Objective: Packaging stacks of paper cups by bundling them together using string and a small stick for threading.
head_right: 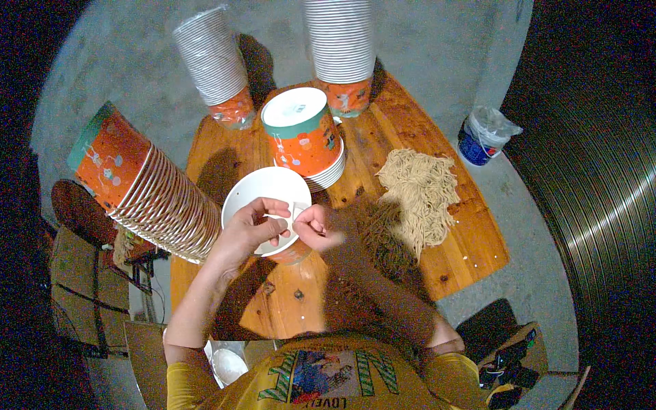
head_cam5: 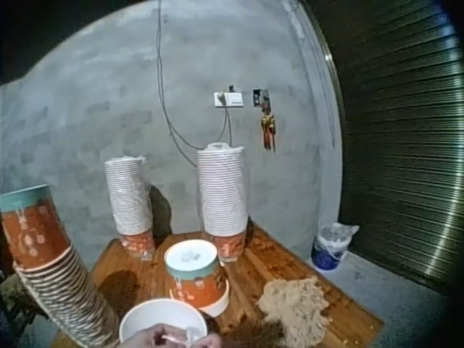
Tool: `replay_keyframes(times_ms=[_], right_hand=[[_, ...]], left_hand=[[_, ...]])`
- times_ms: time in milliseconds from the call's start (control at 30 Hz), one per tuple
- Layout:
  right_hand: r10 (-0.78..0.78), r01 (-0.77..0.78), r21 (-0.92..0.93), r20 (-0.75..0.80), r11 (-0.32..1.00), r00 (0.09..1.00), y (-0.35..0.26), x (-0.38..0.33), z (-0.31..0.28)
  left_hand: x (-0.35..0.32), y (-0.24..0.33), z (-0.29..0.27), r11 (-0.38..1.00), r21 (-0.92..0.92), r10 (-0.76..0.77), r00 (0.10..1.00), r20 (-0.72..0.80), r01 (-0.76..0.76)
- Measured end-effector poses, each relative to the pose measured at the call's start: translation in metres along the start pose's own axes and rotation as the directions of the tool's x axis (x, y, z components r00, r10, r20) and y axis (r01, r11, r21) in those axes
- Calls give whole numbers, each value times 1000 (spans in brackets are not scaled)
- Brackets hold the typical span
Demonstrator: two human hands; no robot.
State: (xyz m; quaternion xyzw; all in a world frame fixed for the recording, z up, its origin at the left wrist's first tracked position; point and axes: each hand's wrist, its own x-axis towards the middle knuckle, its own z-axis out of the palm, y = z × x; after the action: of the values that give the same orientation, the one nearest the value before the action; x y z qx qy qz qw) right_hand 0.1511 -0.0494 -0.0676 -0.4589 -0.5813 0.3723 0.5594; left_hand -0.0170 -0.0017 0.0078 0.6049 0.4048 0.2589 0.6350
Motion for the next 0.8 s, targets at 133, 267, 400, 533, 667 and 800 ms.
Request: replay_keyframes(times_ms=[133, 267, 400, 533, 667, 800], right_hand=[[4, -5, 84, 7, 996, 1000, 3, 0, 6], [-16, 13, 106, 21, 994, 1000, 8, 1, 9], [0, 7, -134, 55, 991, 998, -16, 1, -3], [-21, 9, 96, 127, 995, 992, -28, 8, -18], [106, -181, 213, 323, 960, 941, -52, 23, -32], [177, -263, 247, 321, 933, 930, -53, 33, -39]], left_hand=[[5, -5, -2, 996, 87, 10, 999, 37, -14], [11, -5, 2, 994, 104, 20, 1000, 15, -21], [14, -8, 2, 997, 81, 12, 999, 39, -15], [17, -4, 3, 998, 66, -2, 990, 139, -7], [20, -5, 2, 990, 138, -26, 972, 232, -6], [17, -7, 2, 992, 121, -72, 954, 292, 38]])
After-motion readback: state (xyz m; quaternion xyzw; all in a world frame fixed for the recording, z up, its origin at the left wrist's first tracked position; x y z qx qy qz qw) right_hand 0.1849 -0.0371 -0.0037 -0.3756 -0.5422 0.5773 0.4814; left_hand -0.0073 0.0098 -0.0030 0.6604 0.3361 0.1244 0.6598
